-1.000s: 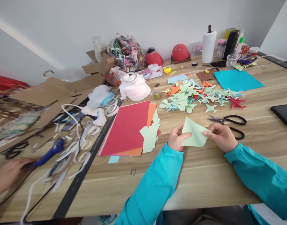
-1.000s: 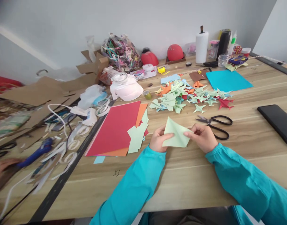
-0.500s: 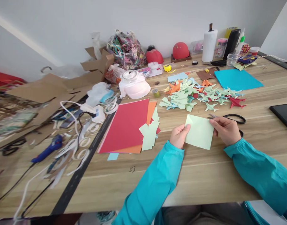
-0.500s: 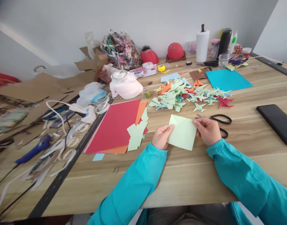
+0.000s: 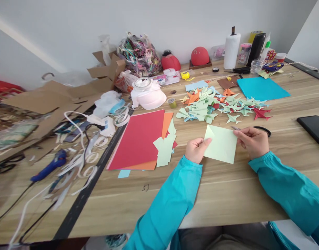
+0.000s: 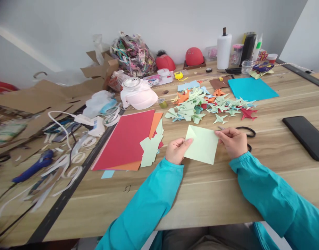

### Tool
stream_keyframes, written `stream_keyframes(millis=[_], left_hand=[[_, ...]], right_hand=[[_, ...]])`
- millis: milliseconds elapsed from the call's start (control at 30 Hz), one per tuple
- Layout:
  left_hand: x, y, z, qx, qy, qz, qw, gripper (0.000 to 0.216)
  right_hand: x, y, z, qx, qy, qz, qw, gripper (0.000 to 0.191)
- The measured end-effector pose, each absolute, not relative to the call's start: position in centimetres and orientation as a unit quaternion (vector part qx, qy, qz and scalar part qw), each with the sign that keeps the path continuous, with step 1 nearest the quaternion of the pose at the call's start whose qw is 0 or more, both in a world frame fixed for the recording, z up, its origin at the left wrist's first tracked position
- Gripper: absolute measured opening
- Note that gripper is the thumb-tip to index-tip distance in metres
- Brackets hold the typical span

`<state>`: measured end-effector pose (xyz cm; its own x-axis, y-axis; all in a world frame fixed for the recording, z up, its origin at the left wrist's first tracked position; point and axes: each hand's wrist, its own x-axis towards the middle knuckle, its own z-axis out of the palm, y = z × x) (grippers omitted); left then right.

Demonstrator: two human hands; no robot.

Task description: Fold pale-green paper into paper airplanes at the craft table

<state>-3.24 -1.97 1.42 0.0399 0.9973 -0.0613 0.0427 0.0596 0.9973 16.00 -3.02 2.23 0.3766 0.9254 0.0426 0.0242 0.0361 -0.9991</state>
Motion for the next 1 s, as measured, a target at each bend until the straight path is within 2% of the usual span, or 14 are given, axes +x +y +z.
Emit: stream_keyframes(millis=[100,200,333,500,767,1000], left_hand=[[-3.4,-1.8,1.6,0.479,0.518,0.498,0.504,0.049],[-3.4,-1.7,1.7,0.457,0.523,0.52,0.497,0.047],[-3.0,-2.0,1.9,0.439,0.529,0.517,0.509,0.044],[-2.8,-2.3,2.0,0.455,0.53,0.497,0.515,0.043],[-2.8,-2.4,1.8,0.499,0.522,0.472,0.506,0.047],[-2.9,-2.4,1.8,0.505,0.523,0.485,0.485,0.051]], right_hand=[[16.4,-2.7,2.4,-0.591,-0.379,0.361,0.614,0.034],[16.2,-2.8,2.2,-0.558,-0.396,0.405,0.607,0.037],[14.8,-3.5,2.0,-0.464,-0.486,0.508,0.54,0.038],[14.3,-4.1,2.2,-0.517,-0.518,0.489,0.474,0.04],[15.5,-3.1,1.4,-0.557,-0.416,0.493,0.523,0.043],[15.5,-3.3,1.6,-0.554,-0.462,0.458,0.521,0.041]])
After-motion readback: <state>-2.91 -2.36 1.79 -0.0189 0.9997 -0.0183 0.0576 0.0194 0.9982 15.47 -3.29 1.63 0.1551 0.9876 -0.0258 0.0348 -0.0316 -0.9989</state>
